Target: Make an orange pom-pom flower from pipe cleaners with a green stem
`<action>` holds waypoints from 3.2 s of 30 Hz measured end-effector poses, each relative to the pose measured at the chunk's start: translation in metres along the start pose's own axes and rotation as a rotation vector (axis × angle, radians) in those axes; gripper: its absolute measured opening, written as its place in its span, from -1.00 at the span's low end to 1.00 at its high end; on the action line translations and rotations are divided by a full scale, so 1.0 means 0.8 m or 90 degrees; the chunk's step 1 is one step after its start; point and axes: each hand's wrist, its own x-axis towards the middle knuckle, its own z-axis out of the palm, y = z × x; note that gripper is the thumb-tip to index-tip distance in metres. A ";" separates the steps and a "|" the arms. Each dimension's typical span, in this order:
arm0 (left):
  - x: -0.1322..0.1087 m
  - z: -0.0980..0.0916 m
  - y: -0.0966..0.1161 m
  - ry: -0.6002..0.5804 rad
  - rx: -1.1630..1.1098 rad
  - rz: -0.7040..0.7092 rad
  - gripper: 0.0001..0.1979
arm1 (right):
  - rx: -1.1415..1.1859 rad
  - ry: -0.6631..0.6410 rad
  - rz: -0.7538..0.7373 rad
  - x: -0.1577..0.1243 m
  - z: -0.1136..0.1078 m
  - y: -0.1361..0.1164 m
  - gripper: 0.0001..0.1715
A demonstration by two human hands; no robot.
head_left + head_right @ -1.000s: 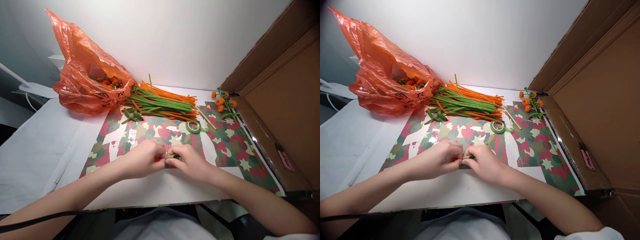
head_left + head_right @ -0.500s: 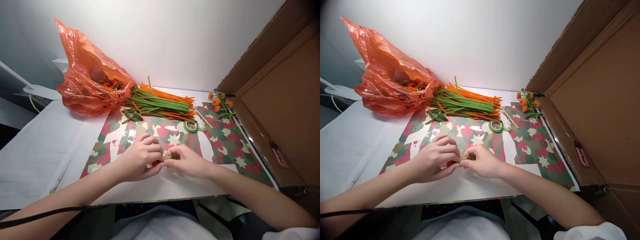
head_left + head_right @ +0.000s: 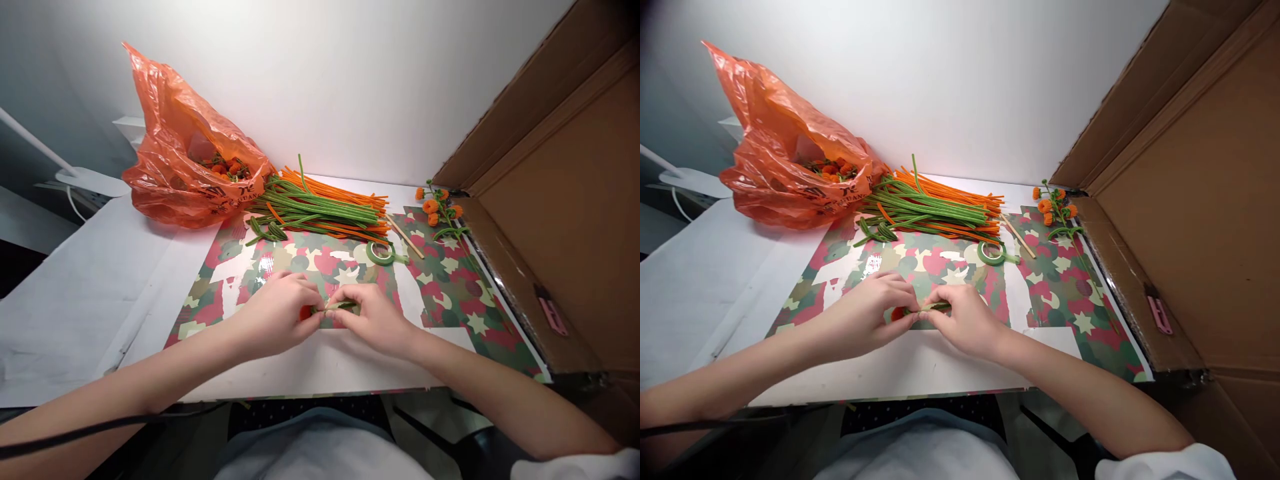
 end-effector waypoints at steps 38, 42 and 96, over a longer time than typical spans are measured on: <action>-0.022 0.008 -0.003 0.139 -0.032 0.036 -0.78 | 0.367 -0.119 0.200 0.003 0.003 -0.003 -0.65; -0.016 -0.003 -0.010 -0.178 -0.492 -0.148 -0.71 | 0.182 -0.079 0.052 -0.007 0.002 -0.014 -0.80; -0.038 -0.013 0.012 -0.183 -0.358 -0.076 -0.83 | -0.220 -0.109 -0.092 0.027 -0.057 -0.021 -0.75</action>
